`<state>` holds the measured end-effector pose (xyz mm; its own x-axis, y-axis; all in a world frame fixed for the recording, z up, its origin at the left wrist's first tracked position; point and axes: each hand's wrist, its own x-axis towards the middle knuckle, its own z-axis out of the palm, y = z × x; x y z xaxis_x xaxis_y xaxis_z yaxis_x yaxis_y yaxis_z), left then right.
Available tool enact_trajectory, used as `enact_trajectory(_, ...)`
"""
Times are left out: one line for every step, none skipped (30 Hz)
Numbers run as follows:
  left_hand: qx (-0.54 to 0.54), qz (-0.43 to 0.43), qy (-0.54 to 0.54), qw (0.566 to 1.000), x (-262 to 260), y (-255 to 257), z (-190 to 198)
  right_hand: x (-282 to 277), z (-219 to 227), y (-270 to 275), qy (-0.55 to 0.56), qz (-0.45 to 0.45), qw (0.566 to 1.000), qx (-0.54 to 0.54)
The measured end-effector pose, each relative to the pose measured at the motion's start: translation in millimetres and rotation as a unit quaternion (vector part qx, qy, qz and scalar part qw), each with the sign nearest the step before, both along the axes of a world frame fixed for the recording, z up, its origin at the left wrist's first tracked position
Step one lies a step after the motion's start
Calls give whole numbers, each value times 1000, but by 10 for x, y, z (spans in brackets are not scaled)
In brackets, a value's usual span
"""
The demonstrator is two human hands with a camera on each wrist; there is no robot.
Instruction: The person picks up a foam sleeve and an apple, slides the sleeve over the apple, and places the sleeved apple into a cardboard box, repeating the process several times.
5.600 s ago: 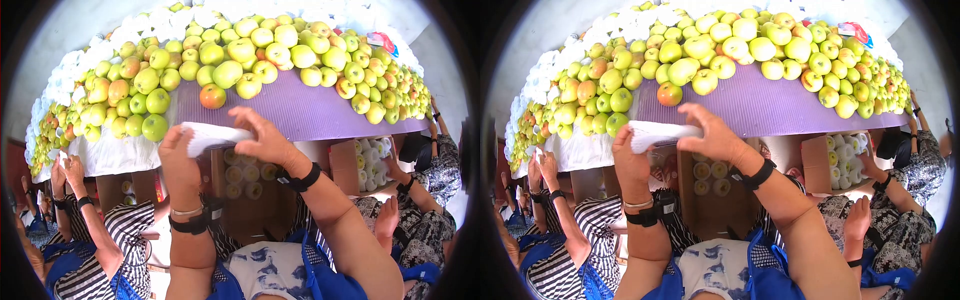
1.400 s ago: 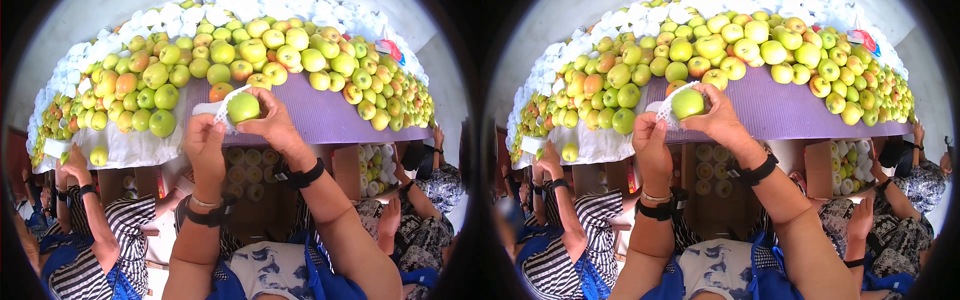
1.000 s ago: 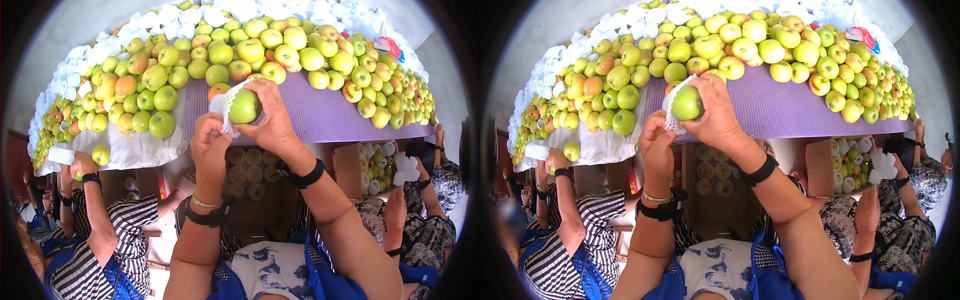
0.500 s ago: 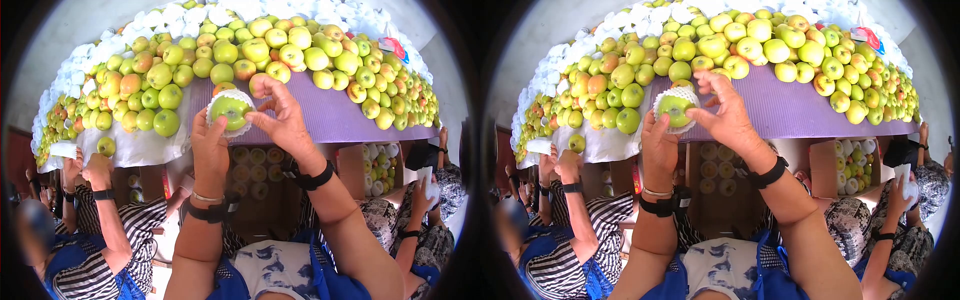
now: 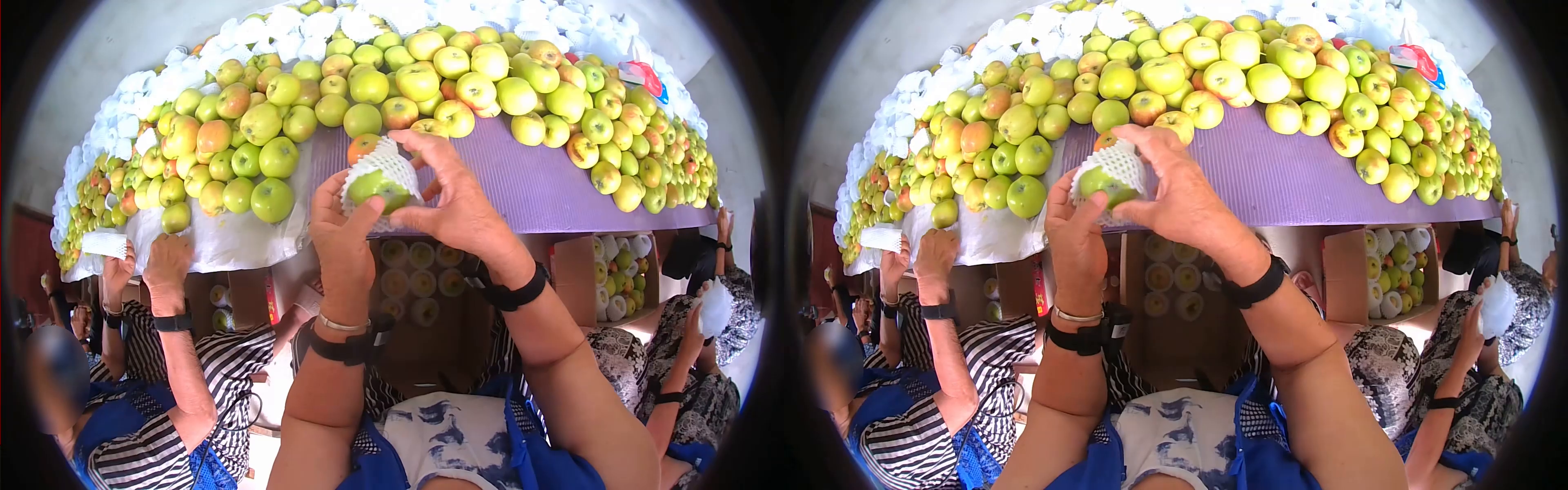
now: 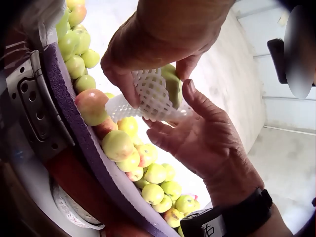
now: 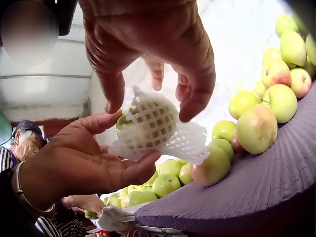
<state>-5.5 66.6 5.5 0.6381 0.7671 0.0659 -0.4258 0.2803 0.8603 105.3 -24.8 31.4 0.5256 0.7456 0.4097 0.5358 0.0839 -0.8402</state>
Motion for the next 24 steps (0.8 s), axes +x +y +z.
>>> enact_trajectory(30, -9, 11, 999, -5, -5, 3, -5, -7, 10, -25, 3, 1000, 0)
enact_trajectory(46, -8, 10, 999, 1, -24, 12, 7, -73, 21, -28, 25, 999, -9)
enact_trajectory(62, -7, 9, 998, 16, -57, 26, 16, -111, 29, -32, 46, 998, -17)
enact_trajectory(78, -6, 8, 997, 23, -73, 35, 24, -110, 33, -1, 48, 999, -5)
enact_trajectory(54, 1, -4, 999, 22, -65, 22, 35, -109, 32, 29, 51, 998, 7)
enact_trajectory(30, 8, -15, 999, 21, -45, -6, 42, -106, 28, 58, 54, 997, 19)
enact_trajectory(7, 15, -27, 999, 14, -22, -37, 47, -87, 16, 104, 69, 992, 19)
enact_trajectory(-11, 6, -12, 1000, -10, 7, -75, 54, -54, -2, 150, 85, 985, 18)
enact_trajectory(-28, -3, 3, 1000, -44, 34, -103, 59, -37, -13, 195, 100, 976, 18)
enact_trajectory(-46, -13, 19, 999, -65, 42, -114, 60, -43, -16, 176, 95, 980, 9)
enact_trajectory(-17, 6, 44, 999, -78, 32, -100, 61, -52, -12, 159, 90, 983, -1)
enact_trajectory(13, 25, 69, 997, -80, 3, -32, 61, -71, -12, 141, 85, 986, -10)
enact_trajectory(43, 43, 94, 994, -76, -22, 4, 59, -116, -2, 129, 66, 989, -8)
enact_trajectory(118, 48, 83, 988, -65, -40, -16, 54, -178, 17, 118, 47, 992, -6)
enact_trajectory(191, 52, 71, 978, -49, -59, -55, 49, -209, 33, 106, 29, 994, -5)
enact_trajectory(264, 57, 58, 961, -33, -77, -92, 36, -205, 40, 73, 8, 997, -5)
enact_trajectory(258, 57, 67, 962, -14, -94, -127, 16, -198, 43, 40, -12, 999, -4)
enact_trajectory(252, 56, 76, 963, 6, -105, -158, 4, -189, 49, 8, -32, 999, -4)
enact_trajectory(247, 55, 85, 964, 16, -111, -166, -1, -185, 53, -20, -32, 999, -3)
enact_trajectory(196, 34, 64, 978, 9, -111, -146, -5, -180, 56, -48, -31, 998, -2)
enact_trajectory(144, 12, 42, 989, -2, -111, -97, -10, -176, 59, -76, -31, 997, -1)
enact_trajectory(92, -9, 21, 996, -10, -107, -66, -18, -170, 63, -85, -38, 996, -8)
enact_trajectory(72, -17, 11, 997, -14, -94, -57, -31, -163, 64, -94, -45, 994, -15)
enact_trajectory(52, -26, 2, 998, -14, -73, -52, -42, -154, 62, -104, -52, 993, -22)
